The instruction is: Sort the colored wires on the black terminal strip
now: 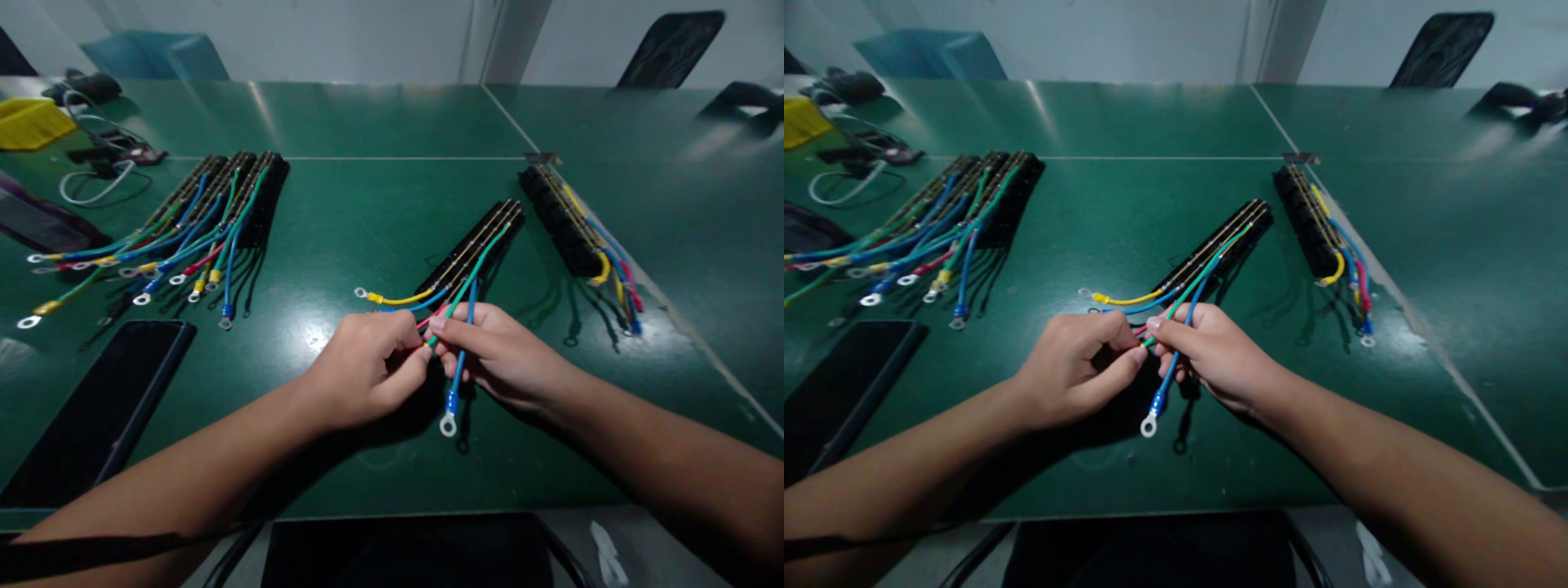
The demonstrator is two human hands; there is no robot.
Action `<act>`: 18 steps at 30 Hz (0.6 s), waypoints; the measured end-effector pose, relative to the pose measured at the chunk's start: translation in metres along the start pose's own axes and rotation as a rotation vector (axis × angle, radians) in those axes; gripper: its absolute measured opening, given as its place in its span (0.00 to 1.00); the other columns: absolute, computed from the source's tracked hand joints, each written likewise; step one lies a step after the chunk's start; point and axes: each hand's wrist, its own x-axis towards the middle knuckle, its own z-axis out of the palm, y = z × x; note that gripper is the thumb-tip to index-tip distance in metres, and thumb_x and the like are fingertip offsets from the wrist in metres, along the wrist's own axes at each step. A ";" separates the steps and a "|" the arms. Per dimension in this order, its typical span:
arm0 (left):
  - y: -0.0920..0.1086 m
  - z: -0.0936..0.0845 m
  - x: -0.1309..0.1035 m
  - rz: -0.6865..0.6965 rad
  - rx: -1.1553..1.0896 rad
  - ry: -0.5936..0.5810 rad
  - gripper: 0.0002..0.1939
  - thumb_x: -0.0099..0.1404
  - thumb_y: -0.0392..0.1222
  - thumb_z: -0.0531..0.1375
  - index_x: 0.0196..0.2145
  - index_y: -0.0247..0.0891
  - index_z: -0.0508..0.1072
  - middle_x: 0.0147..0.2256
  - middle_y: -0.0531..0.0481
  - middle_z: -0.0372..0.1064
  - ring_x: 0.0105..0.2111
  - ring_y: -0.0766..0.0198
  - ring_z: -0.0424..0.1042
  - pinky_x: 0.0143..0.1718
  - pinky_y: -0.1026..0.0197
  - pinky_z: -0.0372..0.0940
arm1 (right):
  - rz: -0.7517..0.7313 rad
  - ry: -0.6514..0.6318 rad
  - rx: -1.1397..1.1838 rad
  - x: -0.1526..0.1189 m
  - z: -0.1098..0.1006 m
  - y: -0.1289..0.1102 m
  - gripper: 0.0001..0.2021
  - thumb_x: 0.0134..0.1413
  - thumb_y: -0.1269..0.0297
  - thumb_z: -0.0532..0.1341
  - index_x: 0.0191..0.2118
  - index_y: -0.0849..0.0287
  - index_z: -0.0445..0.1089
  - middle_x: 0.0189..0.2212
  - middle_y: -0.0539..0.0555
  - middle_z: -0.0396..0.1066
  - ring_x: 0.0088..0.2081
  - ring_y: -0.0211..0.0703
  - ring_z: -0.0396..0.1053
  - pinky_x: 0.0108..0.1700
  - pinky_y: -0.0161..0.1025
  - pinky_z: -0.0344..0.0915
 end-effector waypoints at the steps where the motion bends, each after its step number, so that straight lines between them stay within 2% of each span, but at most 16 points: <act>1: 0.000 0.000 0.000 -0.005 0.000 -0.001 0.08 0.62 0.38 0.56 0.26 0.33 0.67 0.20 0.55 0.63 0.20 0.72 0.60 0.24 0.67 0.52 | -0.002 0.000 -0.003 0.000 0.000 0.000 0.10 0.50 0.62 0.65 0.27 0.62 0.66 0.20 0.46 0.63 0.19 0.29 0.60 0.20 0.29 0.54; 10: 0.001 -0.001 0.001 0.014 0.051 -0.056 0.09 0.65 0.37 0.53 0.28 0.33 0.68 0.21 0.56 0.62 0.19 0.72 0.58 0.23 0.67 0.50 | -0.006 -0.002 -0.010 0.000 0.000 0.000 0.09 0.51 0.63 0.64 0.27 0.62 0.66 0.19 0.46 0.63 0.19 0.29 0.61 0.20 0.28 0.54; 18: -0.001 0.001 0.001 0.010 -0.005 -0.033 0.08 0.63 0.38 0.56 0.28 0.34 0.68 0.21 0.56 0.64 0.20 0.72 0.60 0.23 0.68 0.51 | -0.017 -0.015 -0.025 0.000 0.000 0.000 0.09 0.53 0.63 0.62 0.27 0.62 0.66 0.20 0.47 0.64 0.20 0.29 0.61 0.21 0.28 0.55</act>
